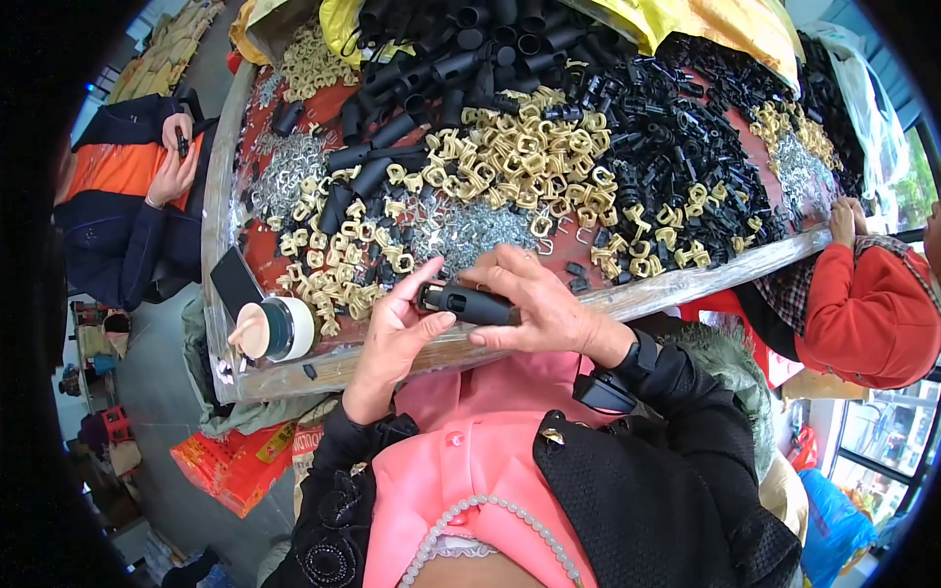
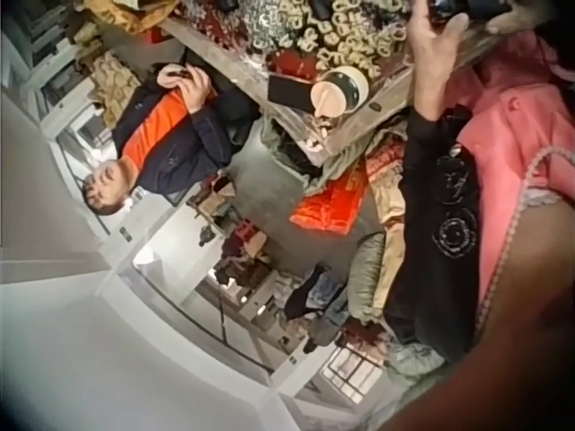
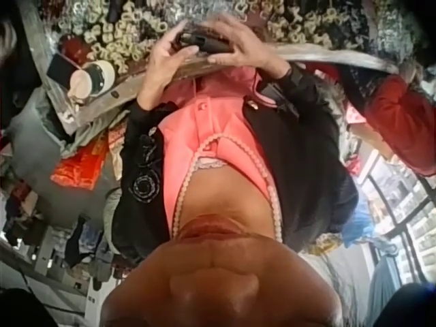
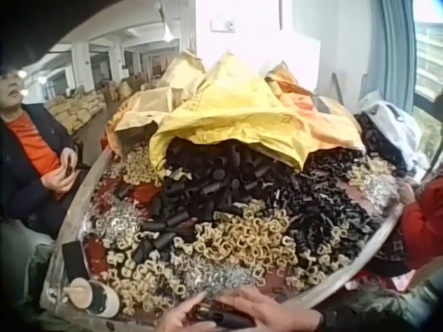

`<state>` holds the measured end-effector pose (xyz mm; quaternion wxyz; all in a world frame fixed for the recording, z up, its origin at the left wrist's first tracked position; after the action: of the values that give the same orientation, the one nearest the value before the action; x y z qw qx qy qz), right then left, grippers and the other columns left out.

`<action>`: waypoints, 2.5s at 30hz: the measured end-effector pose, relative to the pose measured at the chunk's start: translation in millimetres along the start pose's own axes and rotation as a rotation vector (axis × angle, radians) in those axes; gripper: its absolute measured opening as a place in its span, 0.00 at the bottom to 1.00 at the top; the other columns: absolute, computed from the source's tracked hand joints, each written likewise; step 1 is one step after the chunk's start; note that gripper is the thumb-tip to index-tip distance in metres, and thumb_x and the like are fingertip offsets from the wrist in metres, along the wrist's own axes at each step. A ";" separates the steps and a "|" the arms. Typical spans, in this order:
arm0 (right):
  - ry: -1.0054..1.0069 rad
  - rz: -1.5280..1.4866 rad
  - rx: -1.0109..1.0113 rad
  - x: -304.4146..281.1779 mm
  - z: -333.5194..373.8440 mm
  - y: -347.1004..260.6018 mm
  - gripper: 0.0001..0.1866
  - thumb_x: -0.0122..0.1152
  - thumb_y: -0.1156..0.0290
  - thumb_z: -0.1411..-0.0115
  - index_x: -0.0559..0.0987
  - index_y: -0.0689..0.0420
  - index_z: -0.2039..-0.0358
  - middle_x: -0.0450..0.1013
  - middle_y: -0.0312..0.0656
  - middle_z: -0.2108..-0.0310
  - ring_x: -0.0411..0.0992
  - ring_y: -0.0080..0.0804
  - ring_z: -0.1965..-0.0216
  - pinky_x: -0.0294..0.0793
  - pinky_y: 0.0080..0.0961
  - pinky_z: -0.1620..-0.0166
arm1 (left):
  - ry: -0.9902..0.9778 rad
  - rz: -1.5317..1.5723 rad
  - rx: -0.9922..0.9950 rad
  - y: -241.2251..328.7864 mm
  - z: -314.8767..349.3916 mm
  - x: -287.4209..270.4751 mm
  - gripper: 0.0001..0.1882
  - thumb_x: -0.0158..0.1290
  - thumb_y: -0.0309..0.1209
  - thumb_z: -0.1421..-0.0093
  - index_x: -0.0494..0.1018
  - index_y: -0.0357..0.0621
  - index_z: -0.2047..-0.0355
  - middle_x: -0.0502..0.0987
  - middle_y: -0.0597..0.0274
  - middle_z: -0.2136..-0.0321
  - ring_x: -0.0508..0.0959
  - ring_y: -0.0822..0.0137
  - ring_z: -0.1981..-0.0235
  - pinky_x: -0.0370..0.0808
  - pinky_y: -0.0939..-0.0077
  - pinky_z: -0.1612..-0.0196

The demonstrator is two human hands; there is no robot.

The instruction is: The person assembles a component by hand, picking up a black plastic housing and inserting a small metal clip into it. They then pick up a tan plastic piece, fit it into the housing, and press the parts together before setting the completed assembly aside.

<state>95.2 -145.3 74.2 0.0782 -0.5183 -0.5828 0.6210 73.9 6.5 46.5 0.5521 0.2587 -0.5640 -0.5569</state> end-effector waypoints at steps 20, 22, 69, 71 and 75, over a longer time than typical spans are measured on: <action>-0.083 -0.602 -0.178 10.5 -5.9 -8.8 0.38 0.56 0.48 0.55 0.61 0.63 0.50 0.64 0.49 0.58 0.62 0.41 0.55 0.58 0.33 0.50 | -0.026 0.378 -0.046 -17.3 -1.4 22.3 0.39 0.57 0.18 0.58 0.48 0.31 0.47 0.65 0.55 0.56 0.68 0.67 0.56 0.67 0.75 0.54; -0.016 -0.587 -0.164 6.9 -5.1 -9.8 0.35 0.56 0.48 0.55 0.64 0.64 0.54 0.65 0.47 0.60 0.64 0.38 0.57 0.61 0.30 0.53 | -0.027 0.411 -0.068 -15.4 -1.2 25.3 0.39 0.57 0.18 0.57 0.48 0.30 0.47 0.65 0.54 0.56 0.69 0.67 0.57 0.68 0.75 0.55; -0.033 0.508 0.802 -110.5 230.3 -1.5 0.16 0.61 0.66 0.58 0.73 0.63 0.71 0.70 0.48 0.70 0.69 0.42 0.68 0.67 0.28 0.66 | 0.071 -1.112 0.523 19.6 -50.8 37.1 0.26 0.54 0.37 0.54 0.64 0.34 0.57 0.67 0.48 0.60 0.68 0.55 0.58 0.65 0.70 0.57; 0.176 0.570 0.593 -121.8 179.8 6.3 0.15 0.59 0.68 0.55 0.72 0.64 0.68 0.69 0.47 0.71 0.68 0.42 0.69 0.67 0.28 0.66 | 0.058 -1.182 0.561 20.1 -49.5 45.7 0.26 0.54 0.38 0.54 0.65 0.35 0.57 0.68 0.49 0.61 0.69 0.54 0.58 0.65 0.69 0.56; 0.405 0.670 0.299 -128.7 92.9 52.5 0.16 0.57 0.70 0.53 0.70 0.61 0.64 0.67 0.44 0.71 0.66 0.41 0.70 0.66 0.28 0.67 | 0.019 -1.131 0.594 16.1 -46.4 51.3 0.22 0.54 0.33 0.54 0.65 0.34 0.60 0.68 0.51 0.62 0.70 0.54 0.62 0.67 0.69 0.61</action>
<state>111.6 -311.4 83.0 0.0594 -0.7737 -0.2584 0.5754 108.2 -51.9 67.7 0.0827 0.6634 -0.4658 -0.5797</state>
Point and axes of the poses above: each hand's wrist, its own z-axis away from the middle knuckle, its own x-axis out of the palm, y = z × x, the point moved 5 cm from there along -z, towards the middle knuckle
